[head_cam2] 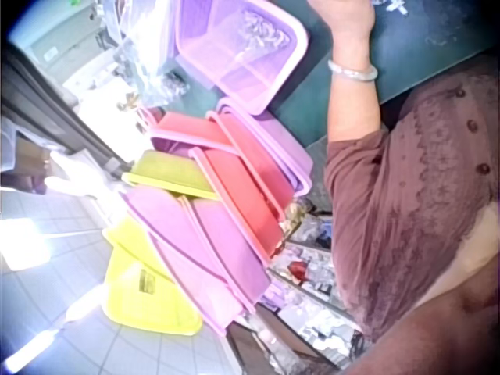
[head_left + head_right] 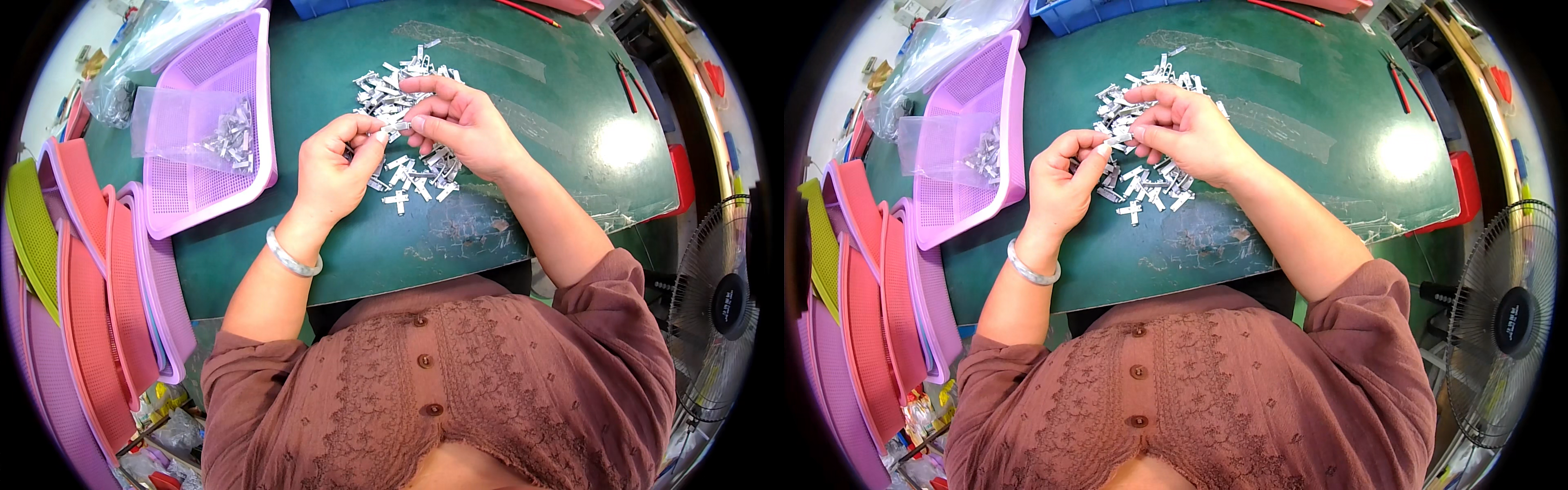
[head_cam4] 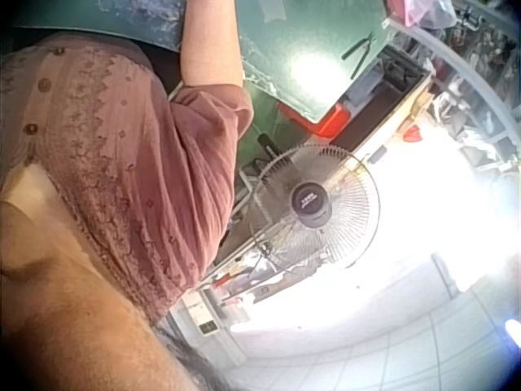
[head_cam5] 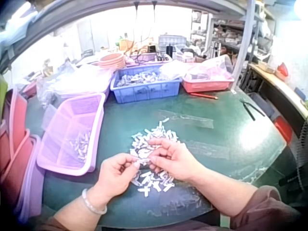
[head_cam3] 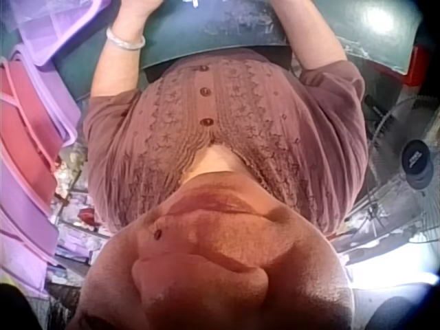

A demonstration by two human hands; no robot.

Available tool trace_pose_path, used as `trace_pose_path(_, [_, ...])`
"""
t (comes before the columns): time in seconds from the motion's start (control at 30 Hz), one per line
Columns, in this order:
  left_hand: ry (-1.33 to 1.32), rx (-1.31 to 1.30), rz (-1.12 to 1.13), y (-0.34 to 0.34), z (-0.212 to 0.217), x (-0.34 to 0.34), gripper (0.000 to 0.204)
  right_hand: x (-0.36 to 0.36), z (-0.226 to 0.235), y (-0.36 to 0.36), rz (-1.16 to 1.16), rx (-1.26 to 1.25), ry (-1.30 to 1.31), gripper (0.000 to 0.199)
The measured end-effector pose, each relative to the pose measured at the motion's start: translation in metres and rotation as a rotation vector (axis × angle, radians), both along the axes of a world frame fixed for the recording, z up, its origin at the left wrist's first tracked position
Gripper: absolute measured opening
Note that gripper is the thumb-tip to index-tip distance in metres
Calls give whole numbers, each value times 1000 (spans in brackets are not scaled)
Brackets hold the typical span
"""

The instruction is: The person repeatedly picks up small silver fastener pieces from a pile on a green table, joins two pieces together by hand, and places the assembled fasteners into a purple basket. The process continues throughout the clip with the pile on the table gradually decreasing.

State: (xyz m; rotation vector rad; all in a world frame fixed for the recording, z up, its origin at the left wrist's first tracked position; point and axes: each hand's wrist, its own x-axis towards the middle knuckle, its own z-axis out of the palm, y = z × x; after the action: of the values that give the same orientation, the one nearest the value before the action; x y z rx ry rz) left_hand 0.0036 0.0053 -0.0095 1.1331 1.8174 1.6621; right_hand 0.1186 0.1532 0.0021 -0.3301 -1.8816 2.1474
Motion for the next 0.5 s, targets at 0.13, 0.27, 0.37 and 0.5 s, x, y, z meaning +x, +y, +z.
trace_pose_path(0.13, [7,4,-3,0,1,0,8,0,0,0,-14,27,8,40])
trace_pose_path(0.27, [-11,-22,-7,-1,1,-1,8,0,1,-3,-32,87,23,41])
trace_pose_path(0.37, [-20,-75,-25,-2,0,-3,9,1,-1,-3,-43,144,72,42])
trace_pose_path(0.5, [-114,-68,-81,-2,-1,-4,11,2,-3,-7,-45,216,136,44])
